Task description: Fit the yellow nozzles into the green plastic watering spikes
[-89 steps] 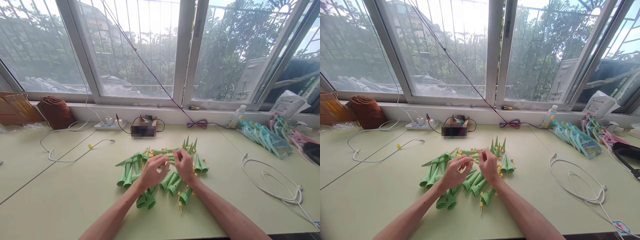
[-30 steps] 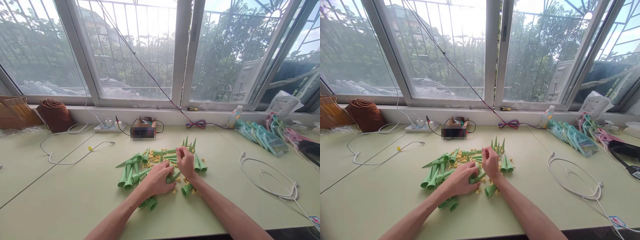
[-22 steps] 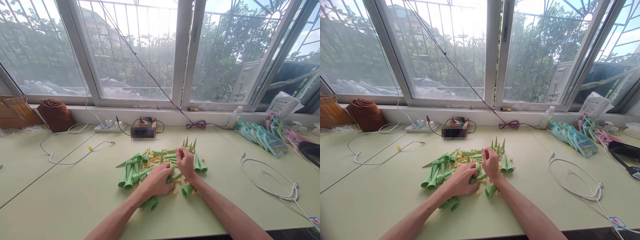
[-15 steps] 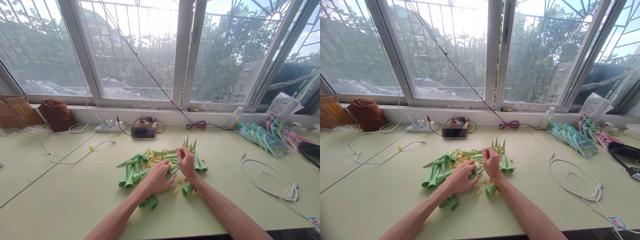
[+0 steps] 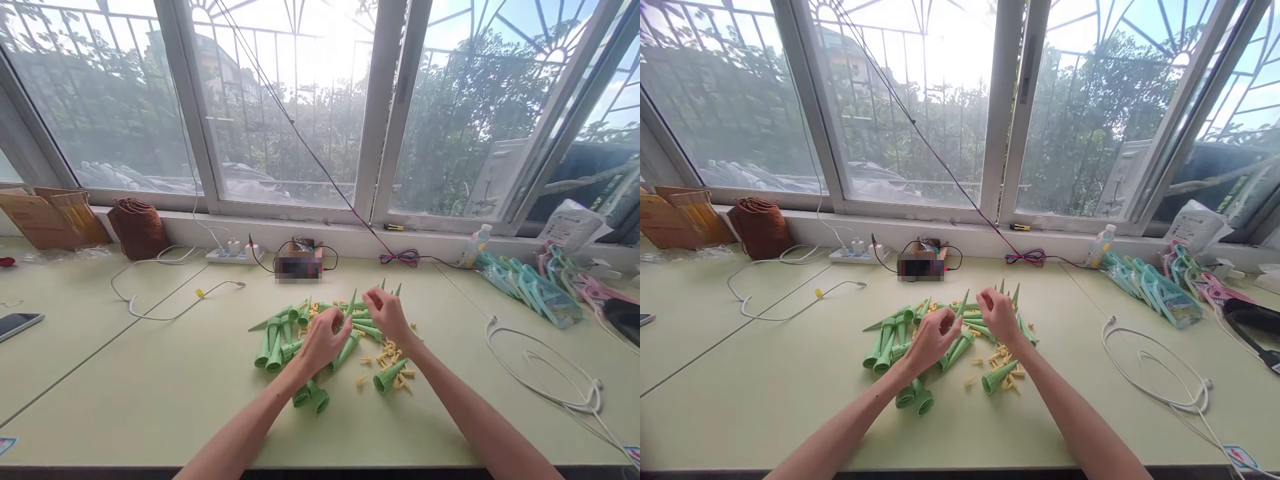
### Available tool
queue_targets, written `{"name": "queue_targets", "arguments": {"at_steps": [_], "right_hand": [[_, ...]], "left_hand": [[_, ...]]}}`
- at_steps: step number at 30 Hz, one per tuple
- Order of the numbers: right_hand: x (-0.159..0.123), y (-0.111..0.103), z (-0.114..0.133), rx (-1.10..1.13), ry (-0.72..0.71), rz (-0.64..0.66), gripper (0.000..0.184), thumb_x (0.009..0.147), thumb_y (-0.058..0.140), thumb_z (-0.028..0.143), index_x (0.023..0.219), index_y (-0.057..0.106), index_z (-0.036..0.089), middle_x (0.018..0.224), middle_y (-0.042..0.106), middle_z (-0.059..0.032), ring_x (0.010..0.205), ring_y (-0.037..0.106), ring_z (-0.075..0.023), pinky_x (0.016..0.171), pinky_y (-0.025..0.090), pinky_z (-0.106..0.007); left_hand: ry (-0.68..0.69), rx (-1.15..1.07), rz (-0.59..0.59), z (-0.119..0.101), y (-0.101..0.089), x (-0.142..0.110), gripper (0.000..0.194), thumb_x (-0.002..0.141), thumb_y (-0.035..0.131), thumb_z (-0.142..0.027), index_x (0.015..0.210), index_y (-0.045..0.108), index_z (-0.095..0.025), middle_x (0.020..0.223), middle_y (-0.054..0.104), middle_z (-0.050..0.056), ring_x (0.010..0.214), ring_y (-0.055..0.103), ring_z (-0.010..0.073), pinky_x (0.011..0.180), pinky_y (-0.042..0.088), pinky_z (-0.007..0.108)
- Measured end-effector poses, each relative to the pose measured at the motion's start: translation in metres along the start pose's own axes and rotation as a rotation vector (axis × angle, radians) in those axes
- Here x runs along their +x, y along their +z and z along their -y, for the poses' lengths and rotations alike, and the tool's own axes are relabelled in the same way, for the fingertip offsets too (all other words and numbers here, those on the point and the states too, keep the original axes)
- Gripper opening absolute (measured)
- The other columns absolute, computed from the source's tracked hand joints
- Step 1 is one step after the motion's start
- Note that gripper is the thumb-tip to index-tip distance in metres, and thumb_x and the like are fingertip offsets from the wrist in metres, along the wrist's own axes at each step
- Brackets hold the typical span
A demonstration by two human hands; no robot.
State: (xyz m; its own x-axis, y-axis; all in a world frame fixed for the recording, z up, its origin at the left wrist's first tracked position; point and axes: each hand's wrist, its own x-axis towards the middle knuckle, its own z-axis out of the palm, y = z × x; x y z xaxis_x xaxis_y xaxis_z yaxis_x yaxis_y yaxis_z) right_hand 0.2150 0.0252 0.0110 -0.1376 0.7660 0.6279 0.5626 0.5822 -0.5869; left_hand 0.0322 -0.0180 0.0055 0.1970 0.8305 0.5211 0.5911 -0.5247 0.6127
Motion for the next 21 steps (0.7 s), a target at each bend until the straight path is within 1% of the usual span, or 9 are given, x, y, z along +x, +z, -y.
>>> {"name": "queue_targets", "arguments": {"at_steps": [5,7,8,11,13,15,17,19,21], "right_hand": [[0.006,-0.028,0.004,-0.047,-0.056,0.524,0.021,0.088,0.056,0.027,0.069,0.060,0.017,0.054,0.050,0.0050,0.051,0.042,-0.0097,0.052,0.031,-0.021],[0.005,-0.037,0.004,-0.006,-0.044,0.692,0.020,0.087,0.058,0.026,0.070,0.063,0.017,0.051,0.048,0.0061,0.049,0.039,-0.0087,0.051,0.030,-0.021],[0.004,-0.040,0.004,0.010,-0.052,0.747,0.018,0.085,0.061,0.027,0.071,0.065,0.017,0.050,0.046,0.0067,0.048,0.038,-0.0085,0.050,0.030,-0.021],[-0.004,-0.041,0.005,0.051,-0.081,0.834,0.018,0.082,0.067,0.031,0.072,0.066,0.017,0.053,0.046,0.0064,0.048,0.037,-0.0081,0.048,0.028,-0.021],[-0.014,-0.037,0.009,0.073,-0.103,0.854,0.022,0.081,0.070,0.037,0.073,0.067,0.017,0.053,0.044,0.0066,0.048,0.038,-0.0082,0.048,0.028,-0.022],[-0.025,-0.031,0.014,0.070,-0.171,0.781,0.030,0.075,0.077,0.046,0.075,0.066,0.018,0.056,0.046,0.0062,0.052,0.039,-0.0091,0.052,0.031,-0.022],[-0.036,-0.024,0.020,0.066,-0.284,0.738,0.036,0.069,0.080,0.050,0.076,0.065,0.018,0.065,0.053,0.0035,0.062,0.046,-0.0117,0.062,0.037,-0.024],[-0.045,-0.019,0.024,0.038,-0.380,0.734,0.038,0.068,0.081,0.050,0.078,0.064,0.018,0.071,0.056,0.0015,0.067,0.048,-0.0135,0.066,0.038,-0.026],[-0.051,-0.016,0.026,-0.018,-0.434,0.754,0.039,0.066,0.081,0.050,0.082,0.064,0.019,0.074,0.058,0.0004,0.069,0.049,-0.0147,0.065,0.038,-0.026]], "left_hand": [[-0.028,-0.089,0.019,0.003,0.002,0.000,0.028,0.094,0.046,-0.041,0.077,0.047,-0.019,0.065,0.044,-0.004,0.055,0.041,0.0116,0.052,0.034,0.023],[-0.033,-0.118,0.032,0.004,0.003,-0.001,0.027,0.095,0.045,-0.041,0.082,0.049,-0.018,0.069,0.048,-0.002,0.057,0.046,0.0121,0.053,0.038,0.023],[-0.035,-0.129,0.038,0.004,0.003,-0.001,0.027,0.096,0.044,-0.041,0.083,0.049,-0.018,0.072,0.050,-0.001,0.058,0.047,0.0124,0.054,0.039,0.023],[-0.038,-0.150,0.054,0.003,0.001,-0.003,0.026,0.096,0.043,-0.041,0.086,0.050,-0.018,0.076,0.053,0.001,0.063,0.051,0.0137,0.056,0.043,0.024],[-0.051,-0.163,0.068,0.002,0.000,-0.004,0.025,0.097,0.043,-0.040,0.089,0.051,-0.018,0.079,0.055,0.002,0.066,0.053,0.0145,0.057,0.045,0.024],[-0.062,-0.179,0.078,0.000,-0.003,-0.005,0.024,0.097,0.042,-0.039,0.095,0.053,-0.018,0.081,0.057,0.003,0.067,0.054,0.0149,0.058,0.046,0.024],[-0.061,-0.181,0.081,-0.001,-0.004,-0.006,0.024,0.097,0.042,-0.038,0.096,0.055,-0.017,0.082,0.058,0.003,0.067,0.055,0.0148,0.057,0.046,0.024],[-0.053,-0.174,0.078,-0.002,-0.006,-0.006,0.024,0.098,0.042,-0.037,0.094,0.056,-0.018,0.084,0.058,0.003,0.068,0.055,0.0146,0.057,0.046,0.023],[-0.045,-0.172,0.073,-0.004,-0.007,-0.006,0.024,0.098,0.042,-0.037,0.092,0.056,-0.018,0.084,0.058,0.003,0.068,0.055,0.0143,0.057,0.046,0.022]]}}
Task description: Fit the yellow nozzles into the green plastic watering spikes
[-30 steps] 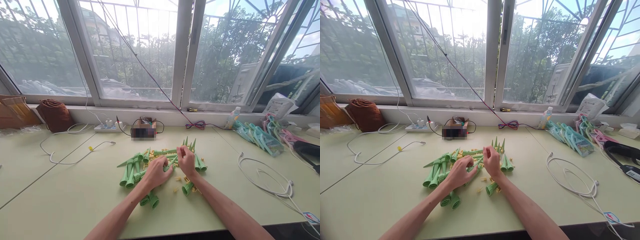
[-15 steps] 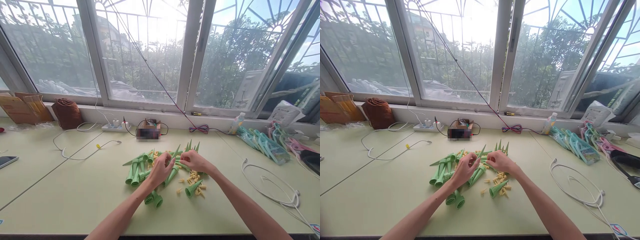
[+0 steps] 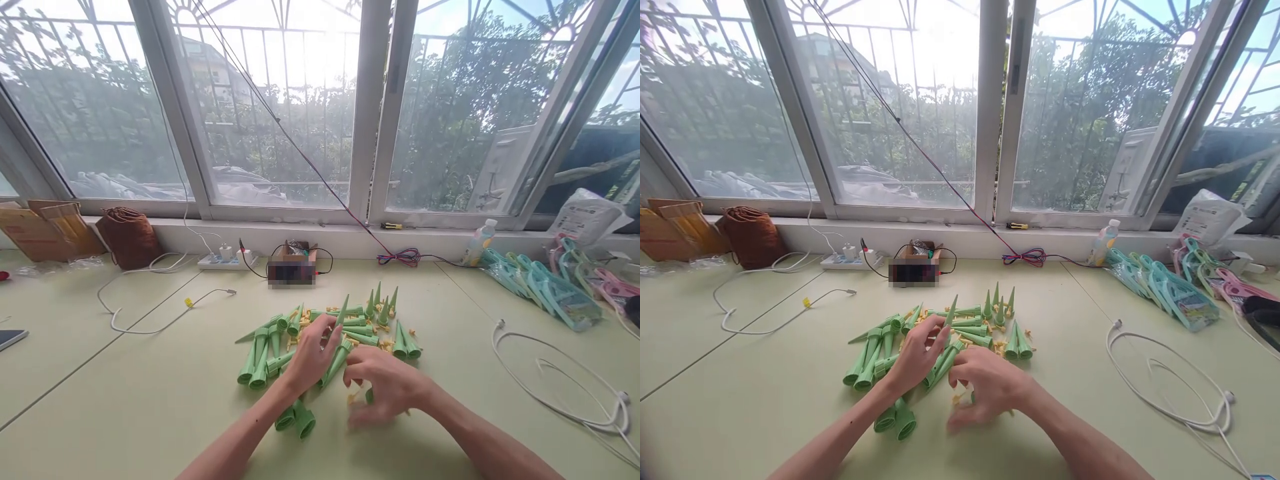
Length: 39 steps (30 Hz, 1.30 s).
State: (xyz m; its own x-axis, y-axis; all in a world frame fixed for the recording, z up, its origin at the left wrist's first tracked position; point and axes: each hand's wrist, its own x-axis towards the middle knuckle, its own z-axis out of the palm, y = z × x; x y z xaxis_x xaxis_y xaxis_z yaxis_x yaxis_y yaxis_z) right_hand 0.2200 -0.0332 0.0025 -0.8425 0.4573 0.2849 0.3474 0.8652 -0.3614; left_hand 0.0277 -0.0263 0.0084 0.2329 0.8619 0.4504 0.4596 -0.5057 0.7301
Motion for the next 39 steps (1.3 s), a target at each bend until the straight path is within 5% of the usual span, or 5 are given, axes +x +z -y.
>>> {"name": "queue_targets", "arguments": {"at_steps": [5,13,18,24,39], "right_hand": [[0.002,0.007,-0.002,-0.106,0.011,0.045,0.026,0.069,0.078,0.035,0.081,0.062,0.019,0.075,0.059,0.0001,0.067,0.048,-0.0151,0.064,0.037,-0.027],[0.002,0.007,-0.015,-0.160,0.092,-0.059,0.011,0.077,0.067,0.017,0.077,0.057,0.019,0.075,0.059,-0.0009,0.068,0.050,-0.0156,0.066,0.040,-0.028],[0.003,0.008,-0.023,-0.175,0.159,-0.239,0.016,0.086,0.067,0.028,0.079,0.057,0.018,0.074,0.057,-0.0017,0.068,0.051,-0.0170,0.066,0.041,-0.029],[0.003,0.009,-0.036,-0.200,0.284,-0.440,0.011,0.093,0.055,0.017,0.085,0.062,0.018,0.080,0.057,-0.0043,0.076,0.053,-0.0189,0.071,0.044,-0.032],[0.004,0.017,-0.046,-0.287,0.314,-0.299,0.019,0.089,0.060,0.008,0.073,0.065,0.016,0.082,0.051,-0.0034,0.078,0.048,-0.0182,0.074,0.042,-0.034]], "left_hand": [[0.033,0.009,-0.009,-0.003,0.000,0.000,0.022,0.097,0.044,-0.034,0.087,0.056,-0.018,0.080,0.056,0.002,0.064,0.054,0.0131,0.056,0.045,0.022],[0.052,0.059,-0.013,-0.002,0.001,0.001,0.022,0.096,0.045,-0.035,0.088,0.056,-0.018,0.072,0.052,-0.001,0.052,0.046,0.0100,0.051,0.039,0.022],[0.041,0.064,-0.022,-0.002,0.000,0.001,0.023,0.094,0.048,-0.036,0.086,0.057,-0.017,0.070,0.051,-0.002,0.048,0.039,0.0086,0.048,0.033,0.021],[0.004,0.009,-0.007,-0.004,-0.001,0.001,0.021,0.091,0.053,-0.037,0.086,0.060,-0.018,0.063,0.051,-0.004,0.045,0.035,0.0079,0.045,0.028,0.021],[-0.076,-0.207,0.165,0.003,0.003,-0.001,0.021,0.094,0.052,-0.037,0.098,0.059,-0.018,0.075,0.059,0.001,0.057,0.063,0.0145,0.043,0.045,0.021]]}}
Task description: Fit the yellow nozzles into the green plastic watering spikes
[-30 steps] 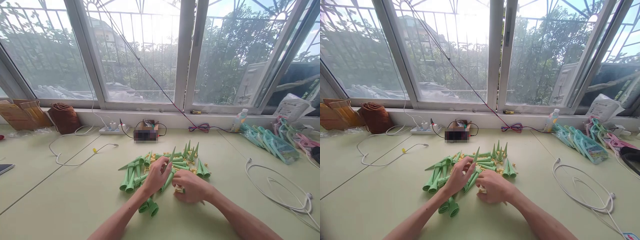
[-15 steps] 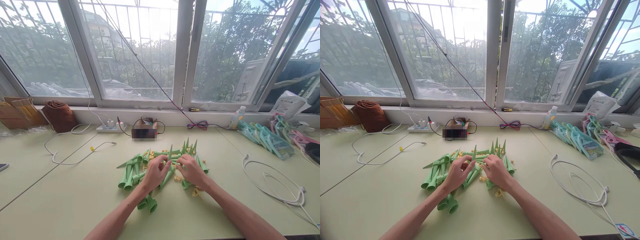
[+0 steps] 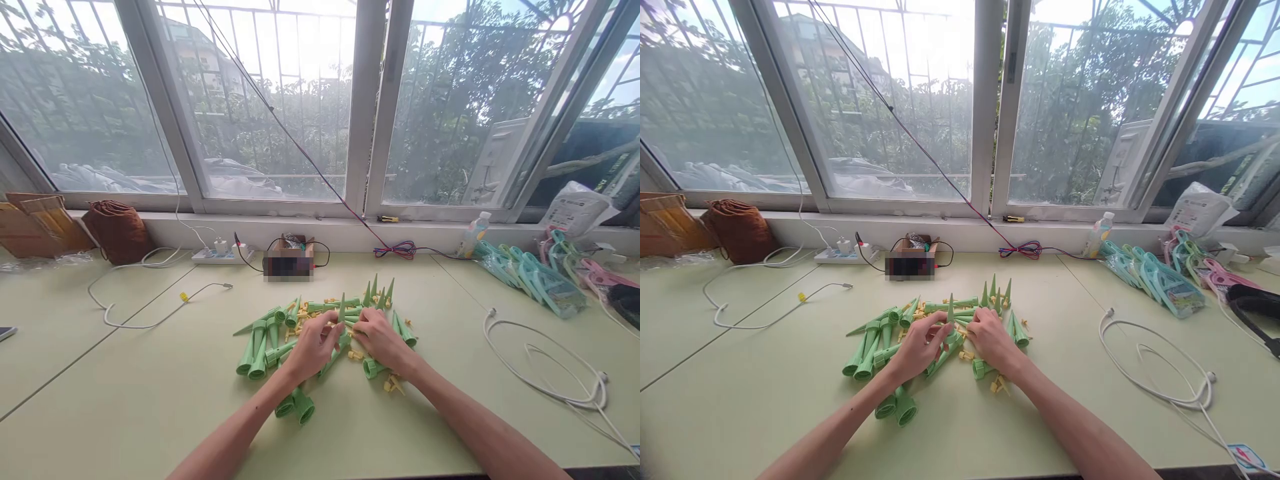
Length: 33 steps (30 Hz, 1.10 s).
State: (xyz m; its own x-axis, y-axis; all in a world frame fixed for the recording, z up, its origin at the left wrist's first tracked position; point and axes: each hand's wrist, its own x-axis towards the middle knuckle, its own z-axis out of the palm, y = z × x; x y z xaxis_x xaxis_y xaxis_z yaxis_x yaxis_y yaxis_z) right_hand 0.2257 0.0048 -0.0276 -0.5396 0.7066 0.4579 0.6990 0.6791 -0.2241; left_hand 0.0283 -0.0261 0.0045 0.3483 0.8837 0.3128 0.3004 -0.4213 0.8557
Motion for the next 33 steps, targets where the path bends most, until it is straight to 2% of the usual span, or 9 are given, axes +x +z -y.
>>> {"name": "queue_targets", "arguments": {"at_steps": [8,13,20,23,28,33], "right_hand": [[-0.001,0.003,-0.001,-0.015,0.008,-0.007,0.019,0.091,0.055,0.007,0.076,0.061,0.016,0.082,0.052,-0.0042,0.080,0.049,-0.0201,0.076,0.044,-0.037],[0.000,-0.003,0.005,0.105,0.053,-0.133,0.014,0.094,0.053,0.012,0.083,0.058,0.017,0.087,0.051,-0.0051,0.083,0.051,-0.0208,0.076,0.047,-0.036],[0.002,-0.011,0.014,0.290,0.084,-0.326,0.012,0.100,0.042,0.020,0.097,0.053,0.019,0.096,0.050,-0.0071,0.082,0.056,-0.0190,0.075,0.050,-0.033],[0.002,-0.010,0.016,0.324,0.082,-0.358,0.013,0.102,0.039,0.022,0.099,0.052,0.020,0.094,0.054,-0.0071,0.081,0.056,-0.0191,0.074,0.048,-0.032],[0.000,-0.007,0.018,0.354,0.100,-0.423,0.013,0.102,0.040,0.026,0.099,0.052,0.020,0.086,0.060,-0.0047,0.076,0.058,-0.0176,0.070,0.048,-0.029],[-0.001,-0.005,0.019,0.382,0.099,-0.452,0.014,0.102,0.040,0.028,0.099,0.052,0.021,0.087,0.063,-0.0048,0.078,0.062,-0.0182,0.071,0.049,-0.030]], "left_hand": [[-0.049,-0.200,0.044,0.000,0.003,0.002,0.029,0.093,0.050,-0.047,0.093,0.054,-0.018,0.088,0.058,0.003,0.063,0.066,0.0162,0.044,0.054,0.024],[-0.092,-0.285,0.052,-0.001,0.001,0.004,0.033,0.093,0.048,-0.051,0.092,0.054,-0.018,0.091,0.059,0.005,0.065,0.066,0.0167,0.044,0.055,0.025],[-0.084,-0.305,0.050,-0.003,0.001,0.003,0.027,0.088,0.059,-0.044,0.094,0.052,-0.019,0.093,0.057,0.003,0.067,0.066,0.0152,0.044,0.055,0.022],[-0.068,-0.310,0.041,-0.003,0.001,0.003,0.025,0.086,0.064,-0.040,0.093,0.053,-0.018,0.090,0.055,0.002,0.070,0.065,0.0153,0.045,0.055,0.021],[-0.059,-0.307,0.042,-0.004,0.000,0.003,0.027,0.086,0.063,-0.040,0.100,0.057,-0.018,0.097,0.058,0.005,0.073,0.067,0.0167,0.047,0.057,0.022],[-0.082,-0.332,0.000,-0.007,-0.001,0.004,0.030,0.087,0.061,-0.045,0.097,0.054,-0.017,0.103,0.062,0.008,0.061,0.067,0.0137,0.041,0.052,0.021]]}}
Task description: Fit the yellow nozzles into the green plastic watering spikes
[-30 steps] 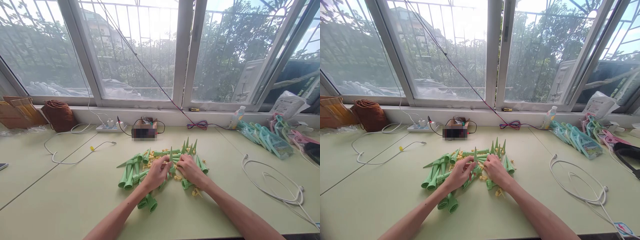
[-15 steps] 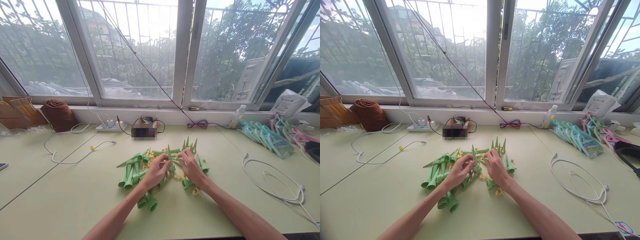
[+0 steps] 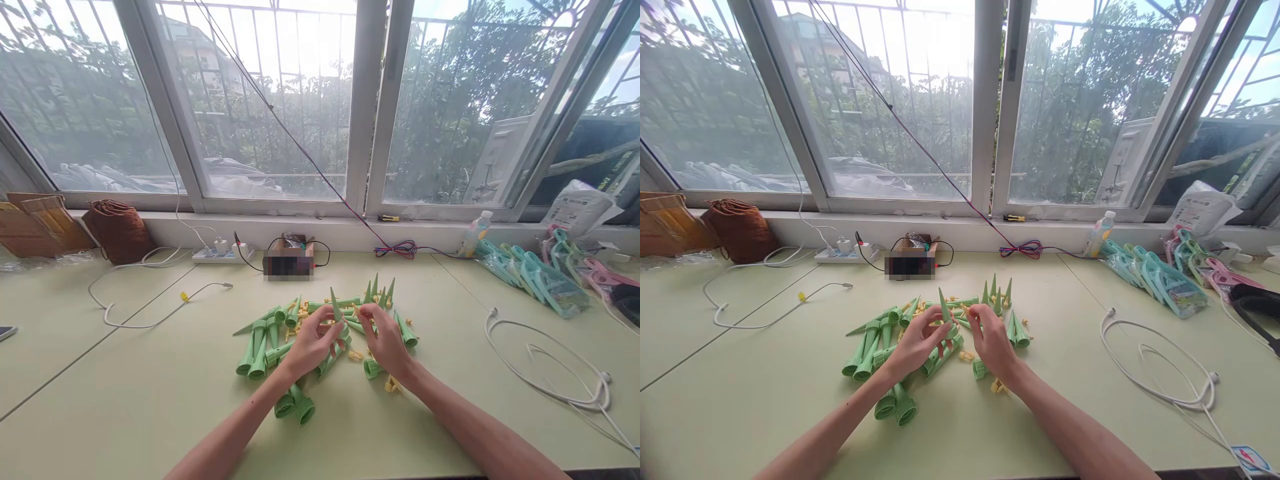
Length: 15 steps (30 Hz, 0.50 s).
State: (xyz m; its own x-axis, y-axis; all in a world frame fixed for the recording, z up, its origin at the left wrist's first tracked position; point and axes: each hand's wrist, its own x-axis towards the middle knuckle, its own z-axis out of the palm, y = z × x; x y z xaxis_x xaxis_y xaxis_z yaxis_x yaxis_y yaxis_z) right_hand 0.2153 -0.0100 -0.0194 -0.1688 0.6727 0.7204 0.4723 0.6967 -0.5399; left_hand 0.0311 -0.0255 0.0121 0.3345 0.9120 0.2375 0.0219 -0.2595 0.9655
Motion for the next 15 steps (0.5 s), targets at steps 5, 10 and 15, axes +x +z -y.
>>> {"name": "queue_targets", "arguments": {"at_steps": [5,10,15], "right_hand": [[0.0006,0.0002,0.0017,0.019,-0.003,-0.002,0.014,0.101,0.042,0.027,0.099,0.054,0.020,0.087,0.064,-0.0051,0.078,0.063,-0.0178,0.072,0.050,-0.029],[0.0001,0.0002,0.0051,0.047,-0.008,0.025,0.013,0.101,0.042,0.025,0.099,0.054,0.020,0.087,0.062,-0.0044,0.078,0.060,-0.0167,0.072,0.049,-0.028],[-0.0027,0.0021,0.0068,0.075,-0.042,0.075,0.014,0.102,0.041,0.024,0.099,0.054,0.020,0.088,0.061,-0.0044,0.080,0.059,-0.0170,0.073,0.048,-0.028]], "left_hand": [[-0.035,-0.035,0.022,-0.0049,-0.0014,0.0004,0.034,0.089,0.058,-0.048,0.100,0.054,-0.016,0.105,0.066,0.010,0.058,0.065,0.0129,0.042,0.049,0.021],[-0.048,-0.097,0.020,-0.0058,-0.0031,0.0013,0.036,0.091,0.055,-0.051,0.102,0.052,-0.017,0.102,0.067,0.010,0.064,0.066,0.0148,0.047,0.052,0.024],[-0.061,-0.137,-0.014,-0.0062,-0.0018,0.0020,0.035,0.092,0.052,-0.052,0.100,0.045,-0.019,0.102,0.066,0.008,0.067,0.066,0.0154,0.046,0.051,0.024]]}}
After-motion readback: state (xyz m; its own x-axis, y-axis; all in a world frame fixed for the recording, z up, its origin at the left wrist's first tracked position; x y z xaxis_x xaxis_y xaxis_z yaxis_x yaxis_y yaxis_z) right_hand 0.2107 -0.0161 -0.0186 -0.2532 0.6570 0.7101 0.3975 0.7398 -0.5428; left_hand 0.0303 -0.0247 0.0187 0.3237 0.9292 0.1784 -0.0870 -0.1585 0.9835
